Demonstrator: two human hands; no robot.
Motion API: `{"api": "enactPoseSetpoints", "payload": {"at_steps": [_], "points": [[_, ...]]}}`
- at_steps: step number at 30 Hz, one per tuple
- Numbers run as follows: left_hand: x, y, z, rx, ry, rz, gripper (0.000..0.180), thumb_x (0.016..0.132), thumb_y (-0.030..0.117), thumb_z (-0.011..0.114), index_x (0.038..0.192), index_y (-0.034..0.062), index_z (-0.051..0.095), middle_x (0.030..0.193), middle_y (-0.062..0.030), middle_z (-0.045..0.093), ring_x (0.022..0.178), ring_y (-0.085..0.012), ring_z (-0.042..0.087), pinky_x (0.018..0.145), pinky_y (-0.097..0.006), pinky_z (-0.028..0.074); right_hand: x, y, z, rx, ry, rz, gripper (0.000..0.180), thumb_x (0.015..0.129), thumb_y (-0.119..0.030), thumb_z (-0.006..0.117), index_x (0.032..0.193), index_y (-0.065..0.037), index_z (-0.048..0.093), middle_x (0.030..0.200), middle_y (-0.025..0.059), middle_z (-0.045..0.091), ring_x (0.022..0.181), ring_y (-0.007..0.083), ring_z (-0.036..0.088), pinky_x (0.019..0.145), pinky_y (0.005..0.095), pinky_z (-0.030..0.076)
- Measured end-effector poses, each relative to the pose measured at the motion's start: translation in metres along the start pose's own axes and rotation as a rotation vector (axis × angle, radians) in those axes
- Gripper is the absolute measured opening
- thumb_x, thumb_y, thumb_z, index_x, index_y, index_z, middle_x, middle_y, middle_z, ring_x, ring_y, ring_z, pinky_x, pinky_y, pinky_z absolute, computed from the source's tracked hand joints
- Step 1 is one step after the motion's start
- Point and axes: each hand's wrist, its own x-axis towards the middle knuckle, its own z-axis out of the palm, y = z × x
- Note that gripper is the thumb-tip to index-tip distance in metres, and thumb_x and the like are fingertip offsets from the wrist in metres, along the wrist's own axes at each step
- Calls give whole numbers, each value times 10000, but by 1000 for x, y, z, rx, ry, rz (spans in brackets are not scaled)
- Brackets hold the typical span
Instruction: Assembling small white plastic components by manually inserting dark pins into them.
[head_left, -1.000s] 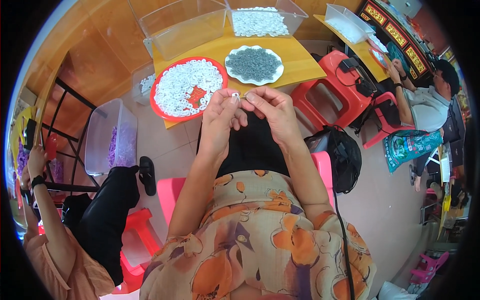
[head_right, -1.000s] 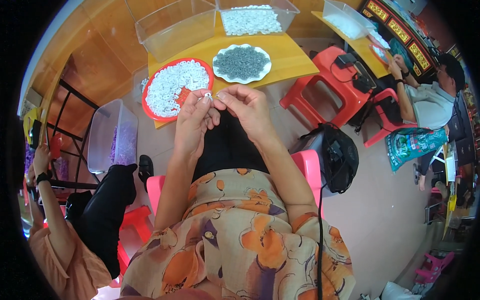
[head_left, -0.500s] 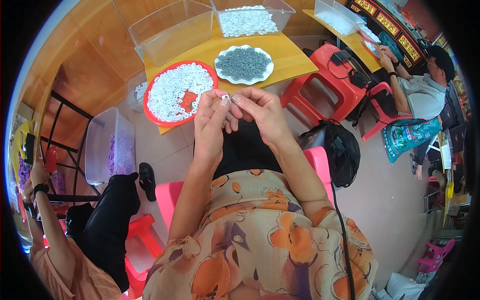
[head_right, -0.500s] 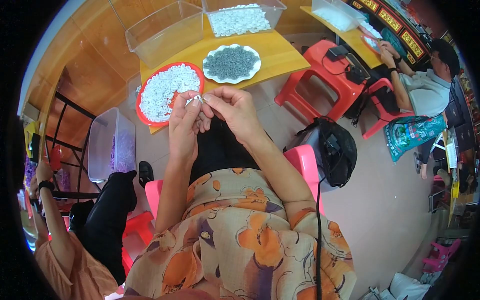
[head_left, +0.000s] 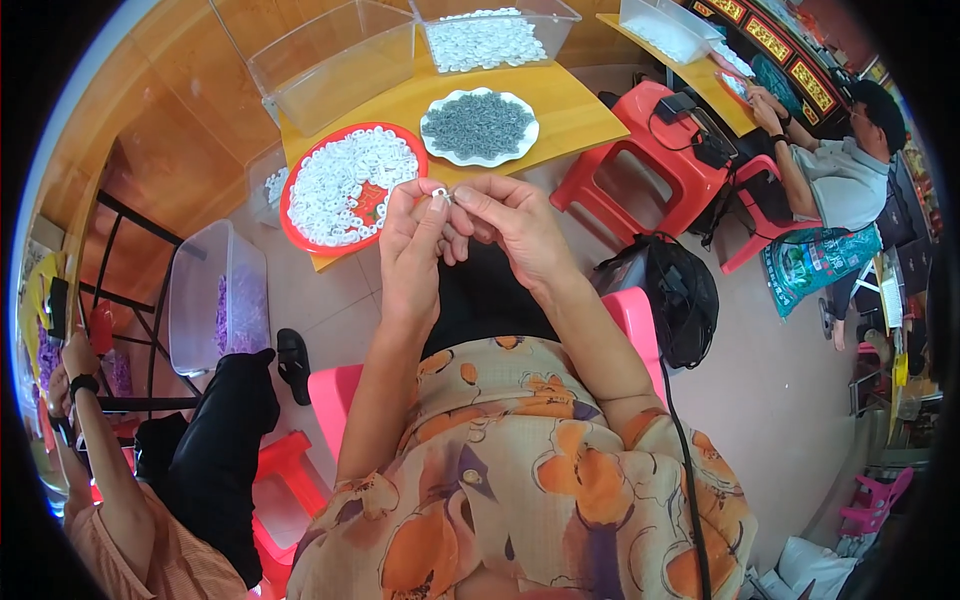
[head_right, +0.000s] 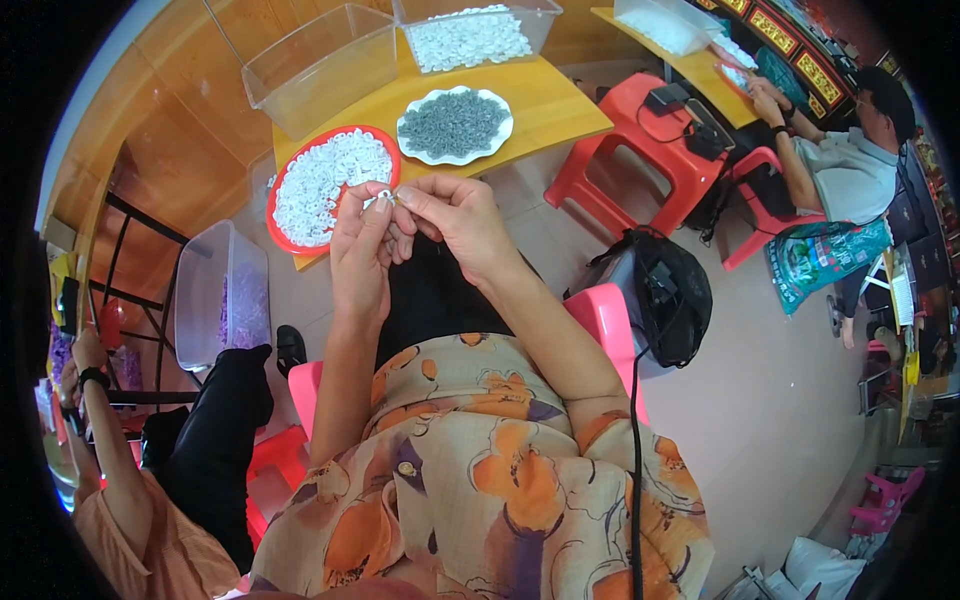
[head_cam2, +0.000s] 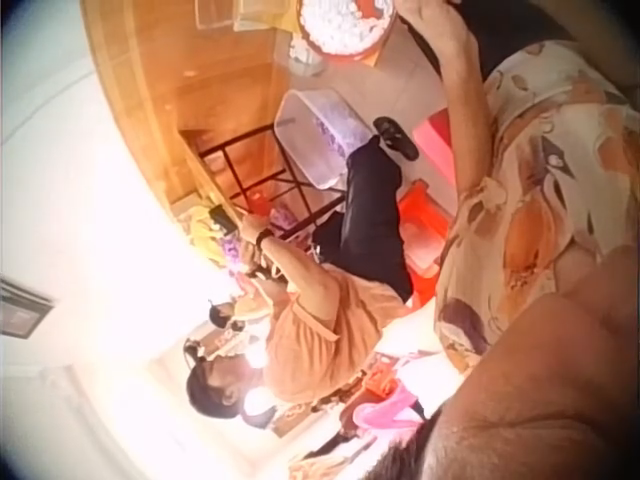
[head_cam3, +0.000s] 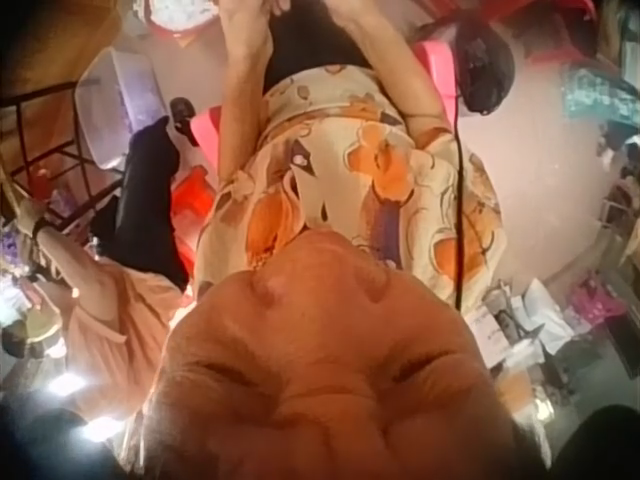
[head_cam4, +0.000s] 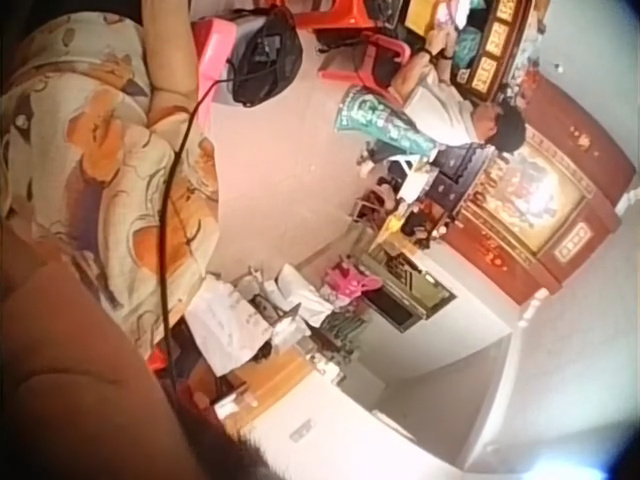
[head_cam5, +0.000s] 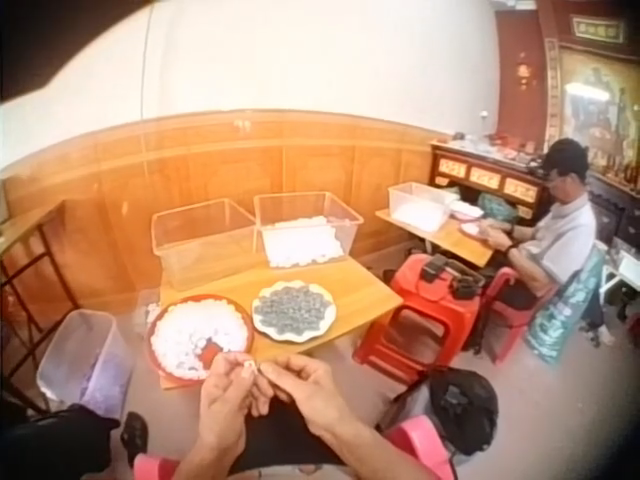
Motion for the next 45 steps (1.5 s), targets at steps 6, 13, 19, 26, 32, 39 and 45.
{"api": "enactPoseSetpoints", "payload": {"at_steps": [6,13,19,26,32,39,45], "points": [[1,-2,0,54,4,49,162,1113,150,545,1233,49,505,801,-25,637,638,-75,548,569,-205,396,-1,-3,2,-29,21,-13,164,1007,-182,743,1040,-22,748,788,-16,668,649,43,474,597,210,385],[-1,-1,4,87,24,92,138,1113,131,545,1204,41,494,786,-28,612,626,-72,514,569,-207,399,-1,4,5,-47,58,-69,166,1004,-178,751,1033,-15,751,790,-14,674,656,44,479,598,212,386],[-1,-5,5,55,30,110,116,1107,103,551,1185,45,489,785,-41,618,610,-74,513,559,-215,408,-5,4,9,87,-1,-120,170,1005,-171,751,1028,-2,748,790,-12,678,658,41,486,592,210,379],[0,-9,4,37,6,134,103,1106,97,551,1181,59,490,787,-55,621,592,-80,511,544,-218,410,-6,4,7,48,9,-128,170,1009,-147,742,1036,21,741,801,21,691,681,70,604,581,215,448],[2,-12,2,57,-10,138,103,1108,103,551,1185,62,495,797,-60,627,601,-87,521,546,-222,415,-4,1,6,57,-17,-130,164,1009,-133,737,1052,25,748,800,25,691,682,76,608,587,217,458],[2,-8,1,31,7,108,134,1110,125,548,1210,52,497,829,-72,656,625,-94,544,573,-218,420,1,-2,-8,-57,8,-49,214,1018,-198,737,1036,11,778,792,-1,678,679,62,518,626,218,419],[2,-7,-3,63,28,115,142,1111,130,541,1219,47,502,833,-76,664,629,-94,552,575,-221,423,1,2,-4,-107,12,-78,218,1013,-216,747,1040,-1,773,810,-7,680,700,67,524,647,217,417]]}}
